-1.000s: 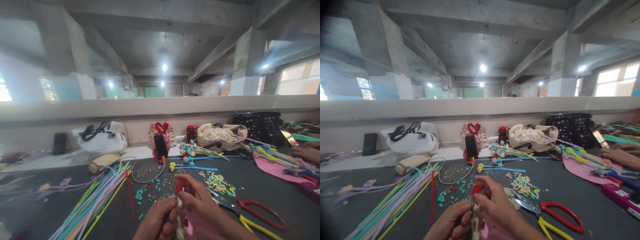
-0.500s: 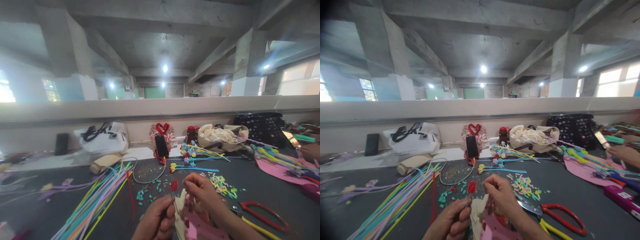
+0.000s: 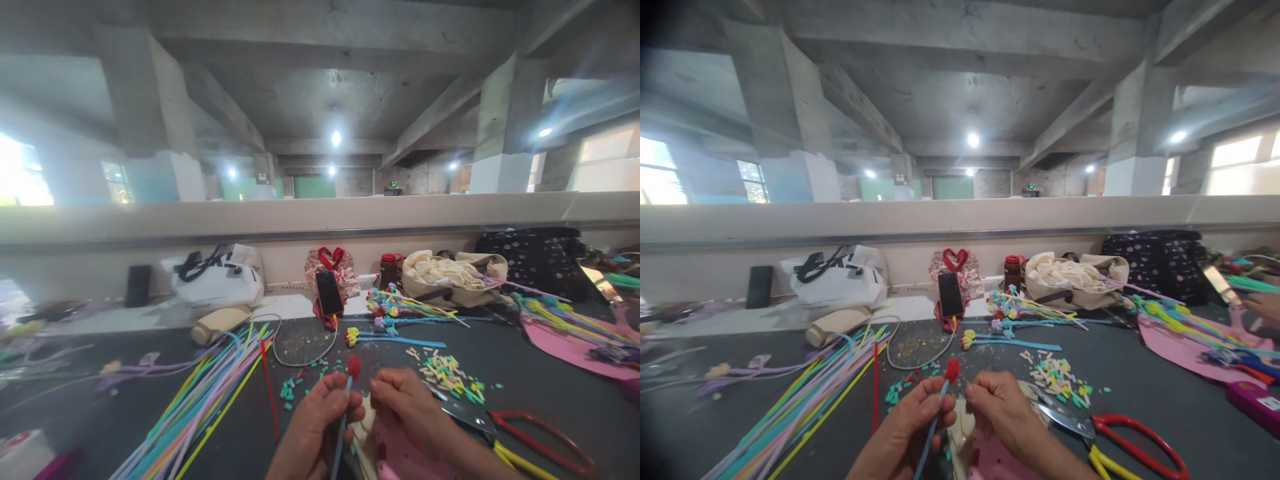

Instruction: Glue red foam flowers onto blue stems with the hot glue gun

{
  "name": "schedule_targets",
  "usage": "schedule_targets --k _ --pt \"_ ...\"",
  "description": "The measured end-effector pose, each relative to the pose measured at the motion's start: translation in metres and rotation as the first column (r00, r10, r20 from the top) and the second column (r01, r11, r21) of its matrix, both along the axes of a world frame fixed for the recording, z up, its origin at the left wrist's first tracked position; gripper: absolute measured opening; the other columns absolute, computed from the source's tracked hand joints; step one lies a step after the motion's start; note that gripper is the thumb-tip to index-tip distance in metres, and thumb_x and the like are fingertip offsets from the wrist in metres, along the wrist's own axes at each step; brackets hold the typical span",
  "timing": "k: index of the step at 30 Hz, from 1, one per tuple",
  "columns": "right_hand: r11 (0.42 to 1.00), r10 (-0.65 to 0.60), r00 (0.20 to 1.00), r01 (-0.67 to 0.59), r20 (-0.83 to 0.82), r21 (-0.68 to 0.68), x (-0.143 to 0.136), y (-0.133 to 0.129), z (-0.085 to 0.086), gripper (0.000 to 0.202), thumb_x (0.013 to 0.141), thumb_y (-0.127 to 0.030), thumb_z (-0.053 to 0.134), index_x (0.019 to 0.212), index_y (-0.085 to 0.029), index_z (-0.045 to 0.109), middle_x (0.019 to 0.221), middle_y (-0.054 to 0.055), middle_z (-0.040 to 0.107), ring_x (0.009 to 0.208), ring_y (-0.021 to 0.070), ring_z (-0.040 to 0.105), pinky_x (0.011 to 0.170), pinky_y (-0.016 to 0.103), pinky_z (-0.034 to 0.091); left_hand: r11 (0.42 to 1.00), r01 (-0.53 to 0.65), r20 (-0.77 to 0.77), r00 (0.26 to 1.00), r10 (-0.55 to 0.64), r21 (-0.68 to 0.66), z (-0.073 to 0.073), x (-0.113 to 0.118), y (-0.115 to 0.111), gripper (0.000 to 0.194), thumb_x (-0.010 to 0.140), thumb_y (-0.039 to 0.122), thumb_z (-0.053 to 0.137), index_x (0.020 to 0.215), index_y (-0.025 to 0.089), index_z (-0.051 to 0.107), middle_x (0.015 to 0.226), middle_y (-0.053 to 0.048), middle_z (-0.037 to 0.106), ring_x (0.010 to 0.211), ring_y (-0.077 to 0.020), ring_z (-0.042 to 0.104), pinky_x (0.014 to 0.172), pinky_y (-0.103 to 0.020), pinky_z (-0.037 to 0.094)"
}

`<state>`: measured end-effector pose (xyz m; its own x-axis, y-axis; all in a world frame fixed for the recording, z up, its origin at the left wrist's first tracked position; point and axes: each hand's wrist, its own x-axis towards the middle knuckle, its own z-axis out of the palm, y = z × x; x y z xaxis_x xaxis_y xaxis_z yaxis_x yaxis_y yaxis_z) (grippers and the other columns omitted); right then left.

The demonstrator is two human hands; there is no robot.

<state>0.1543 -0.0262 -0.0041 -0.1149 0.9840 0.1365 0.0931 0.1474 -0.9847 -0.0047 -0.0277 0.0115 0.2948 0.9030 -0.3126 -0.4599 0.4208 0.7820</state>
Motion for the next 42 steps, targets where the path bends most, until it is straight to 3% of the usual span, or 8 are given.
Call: schedule_targets --k 7,11,16,22,28,33,38,42 --pt "0.993 0.003 0.978 -0.028 0.208 0.116 0.003 -0.004 0.010 0.020 0.068 -0.017 0.050 0.074 -0.018 0.069 0.064 0.000 0.064 0.053 0.0115 0.053 0.047 0.019 0.038 1.000 -0.003 0.073 0.997 0.003 -0.009 0.001 -0.002 0.003 0.037 0.055 0.016 0.072 0.088 0.015 0.056 0.068 -0.002 0.065 0.059 -0.0111 0.062 0.048 -0.016 0.043" --pt "0.997 -0.019 0.983 0.005 0.184 0.079 0.004 -0.003 0.006 0.012 0.066 -0.014 0.053 0.065 -0.015 0.065 0.052 -0.003 0.057 0.047 0.0095 0.049 0.046 0.018 0.036 0.998 -0.047 0.052 0.997 0.049 -0.041 0.006 -0.004 0.002 0.032 0.057 0.011 0.070 0.085 0.015 0.054 0.069 -0.002 0.066 0.056 -0.0102 0.061 0.048 -0.016 0.044" --pt "0.997 0.040 0.996 -0.045 0.086 0.060 0.004 0.000 -0.003 0.020 0.079 -0.032 0.047 0.064 -0.017 0.048 0.048 -0.007 0.042 0.041 0.0066 0.037 0.040 0.017 0.028 0.997 -0.055 0.016 0.998 0.056 -0.046 0.007 -0.006 0.000 0.028 0.060 0.012 0.068 0.082 0.016 0.051 0.069 -0.004 0.066 0.054 -0.0108 0.061 0.047 -0.017 0.044" --pt "0.995 -0.022 0.962 -0.006 0.272 0.104 0.005 0.000 -0.003 0.036 0.083 -0.039 0.040 0.054 -0.019 0.038 0.047 -0.007 0.036 0.045 0.0080 0.035 0.043 0.019 0.028 0.987 -0.103 -0.094 0.989 0.115 0.125 0.010 -0.004 -0.003 0.019 0.060 0.020 0.068 0.072 0.014 0.054 0.061 -0.001 0.065 0.052 -0.0084 0.058 0.046 -0.015 0.040" --pt "0.986 -0.074 0.937 0.017 0.342 0.168 0.003 -0.001 0.002 0.034 0.080 -0.030 0.045 0.051 -0.015 0.054 0.043 -0.004 0.046 0.043 0.0087 0.041 0.042 0.019 0.029 0.960 -0.180 -0.249 0.940 0.232 0.215 0.004 -0.001 0.002 0.021 0.057 0.022 0.067 0.069 0.016 0.051 0.058 -0.002 0.065 0.048 -0.0110 0.057 0.045 -0.018 0.039" --pt "0.966 -0.043 0.901 -0.073 0.431 0.248 0.003 -0.003 0.013 0.020 0.071 -0.015 0.051 0.073 -0.020 0.071 0.070 0.001 0.068 0.067 0.0160 0.059 0.062 0.022 0.041 0.930 -0.189 -0.325 0.899 0.293 0.315 0.002 -0.003 0.006 0.018 0.052 0.019 0.067 0.061 0.017 0.052 0.047 0.001 0.060 0.043 -0.0119 0.055 0.043 -0.019 0.037" --pt "0.971 -0.078 0.922 -0.016 0.380 0.237 0.005 -0.003 0.007 0.010 0.066 -0.013 0.055 0.062 -0.017 0.064 0.058 -0.002 0.061 0.056 0.0128 0.055 0.052 0.020 0.038 0.911 -0.167 -0.397 0.860 0.321 0.376 0.008 -0.005 0.005 0.012 0.053 0.016 0.064 0.059 0.017 0.054 0.044 0.003 0.057 0.043 -0.0110 0.053 0.044 -0.019 0.036" --pt "0.982 -0.081 0.956 0.028 0.280 0.187 0.005 -0.001 -0.002 0.020 0.076 -0.023 0.050 0.057 -0.017 0.051 0.048 -0.005 0.047 0.046 0.0088 0.044 0.043 0.018 0.030 0.915 -0.140 -0.460 0.829 0.317 0.379 0.011 -0.004 0.005 0.009 0.055 0.014 0.061 0.057 0.017 0.052 0.043 0.003 0.055 0.041 -0.0101 0.050 0.043 -0.019 0.035"
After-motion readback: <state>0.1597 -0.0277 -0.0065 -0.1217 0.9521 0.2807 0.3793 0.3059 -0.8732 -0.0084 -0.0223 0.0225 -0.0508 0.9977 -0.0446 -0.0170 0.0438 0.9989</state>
